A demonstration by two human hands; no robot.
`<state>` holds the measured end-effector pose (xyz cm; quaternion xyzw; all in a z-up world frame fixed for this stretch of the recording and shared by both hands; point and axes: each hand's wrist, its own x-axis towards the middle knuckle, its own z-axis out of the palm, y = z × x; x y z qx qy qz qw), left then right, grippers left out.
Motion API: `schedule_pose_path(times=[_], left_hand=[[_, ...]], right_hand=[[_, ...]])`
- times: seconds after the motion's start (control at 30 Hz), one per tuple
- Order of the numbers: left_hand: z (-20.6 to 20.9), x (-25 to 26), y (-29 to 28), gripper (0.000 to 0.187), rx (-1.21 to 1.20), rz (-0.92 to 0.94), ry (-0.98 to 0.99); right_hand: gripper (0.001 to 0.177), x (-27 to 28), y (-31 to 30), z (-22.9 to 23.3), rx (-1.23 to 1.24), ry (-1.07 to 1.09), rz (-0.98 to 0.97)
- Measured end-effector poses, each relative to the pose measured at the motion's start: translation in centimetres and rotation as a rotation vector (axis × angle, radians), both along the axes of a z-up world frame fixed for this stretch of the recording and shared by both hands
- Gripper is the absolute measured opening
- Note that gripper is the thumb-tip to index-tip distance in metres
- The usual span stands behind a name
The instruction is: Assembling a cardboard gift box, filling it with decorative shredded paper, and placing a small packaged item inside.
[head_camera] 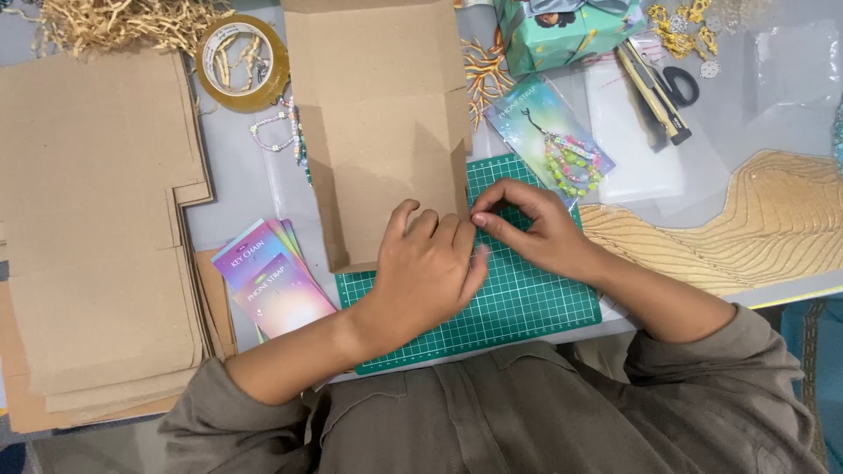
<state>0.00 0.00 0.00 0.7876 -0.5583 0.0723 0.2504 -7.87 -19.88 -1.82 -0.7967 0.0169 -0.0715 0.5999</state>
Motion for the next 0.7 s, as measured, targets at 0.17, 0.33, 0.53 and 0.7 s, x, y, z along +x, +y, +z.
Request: schedule_pose_path(times=[0.17, 0.33, 0.53, 0.7], left_hand=[[3.6, 3.9, 4.4, 0.042, -0.155, -0.016, 0.116], [0.4, 6.2, 7.8, 0.061, -0.585, 0.277, 0.741], [-1.8, 5.3, 6.7, 0.092, -0.524, 0.260, 1.191], [-3.3, 4.3, 6.2, 0.084, -0.549, 0.203, 1.266]], right_hand=[[0.026, 0.3, -0.1, 0.6, 0.047, -0.014, -0.074], [0.052, 0.9, 1.9, 2.8, 0.098, -0.050, -0.089], [0.085, 1.2, 4.7, 2.4, 0.071, 0.240, 0.022], [0.081, 1.0, 5.9, 1.6, 0.101, 0.183, 0.002]])
